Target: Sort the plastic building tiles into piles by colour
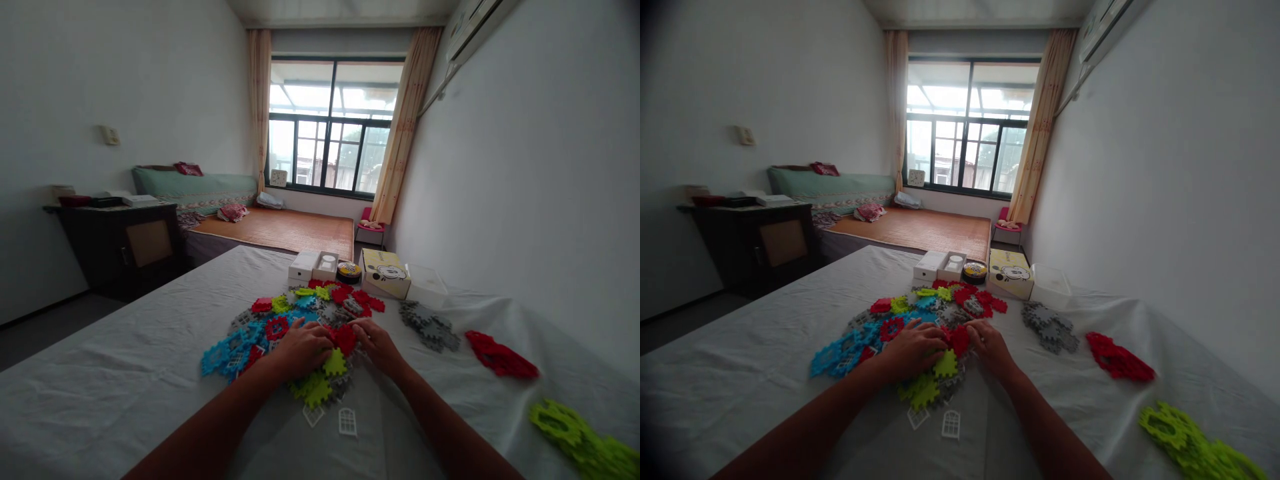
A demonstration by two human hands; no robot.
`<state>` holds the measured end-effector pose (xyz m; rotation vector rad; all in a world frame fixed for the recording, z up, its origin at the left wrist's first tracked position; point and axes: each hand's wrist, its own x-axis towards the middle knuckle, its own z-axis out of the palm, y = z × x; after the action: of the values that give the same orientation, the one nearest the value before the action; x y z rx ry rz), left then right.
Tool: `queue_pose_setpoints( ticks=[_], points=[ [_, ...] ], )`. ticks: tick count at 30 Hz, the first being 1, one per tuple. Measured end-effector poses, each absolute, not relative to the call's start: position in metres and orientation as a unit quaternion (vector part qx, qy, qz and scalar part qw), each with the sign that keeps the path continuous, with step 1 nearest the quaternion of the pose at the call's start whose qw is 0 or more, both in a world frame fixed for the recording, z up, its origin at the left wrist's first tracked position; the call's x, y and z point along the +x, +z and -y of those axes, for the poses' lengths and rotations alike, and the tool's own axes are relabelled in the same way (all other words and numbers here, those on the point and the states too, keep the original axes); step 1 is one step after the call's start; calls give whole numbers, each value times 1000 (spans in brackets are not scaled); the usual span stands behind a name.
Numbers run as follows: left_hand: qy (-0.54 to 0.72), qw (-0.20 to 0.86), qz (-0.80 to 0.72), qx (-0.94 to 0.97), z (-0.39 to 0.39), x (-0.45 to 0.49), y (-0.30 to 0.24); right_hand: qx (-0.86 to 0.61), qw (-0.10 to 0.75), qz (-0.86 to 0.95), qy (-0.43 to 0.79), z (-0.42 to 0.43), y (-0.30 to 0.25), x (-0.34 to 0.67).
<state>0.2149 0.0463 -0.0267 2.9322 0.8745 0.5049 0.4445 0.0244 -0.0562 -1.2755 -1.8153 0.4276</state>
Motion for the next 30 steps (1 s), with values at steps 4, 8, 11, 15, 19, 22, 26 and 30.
queue_pose_setpoints(
  ticks=[4,8,11,15,19,22,26,30],
  points=[
    [168,4,-297,940,-48,215,-29,-532,404,701,251,-24,-55,446],
    [181,-7,-302,936,-49,215,-30,-565,416,670,242,-25,-56,451],
    [189,-13,-302,934,-48,215,-31,-565,416,666,252,-24,-58,451],
    [192,-19,-299,935,-48,216,-31,-551,411,682,249,-24,-58,447],
    [191,-19,-303,934,-49,216,-31,-537,452,648,295,-28,-58,452],
    [190,-16,-299,935,-50,215,-31,-522,478,610,357,-32,-57,466],
    [193,-17,-293,936,-51,214,-31,-562,530,549,320,-40,-56,503],
    [198,-19,-295,935,-51,214,-31,-636,623,430,151,-44,-61,562]
  ],
)
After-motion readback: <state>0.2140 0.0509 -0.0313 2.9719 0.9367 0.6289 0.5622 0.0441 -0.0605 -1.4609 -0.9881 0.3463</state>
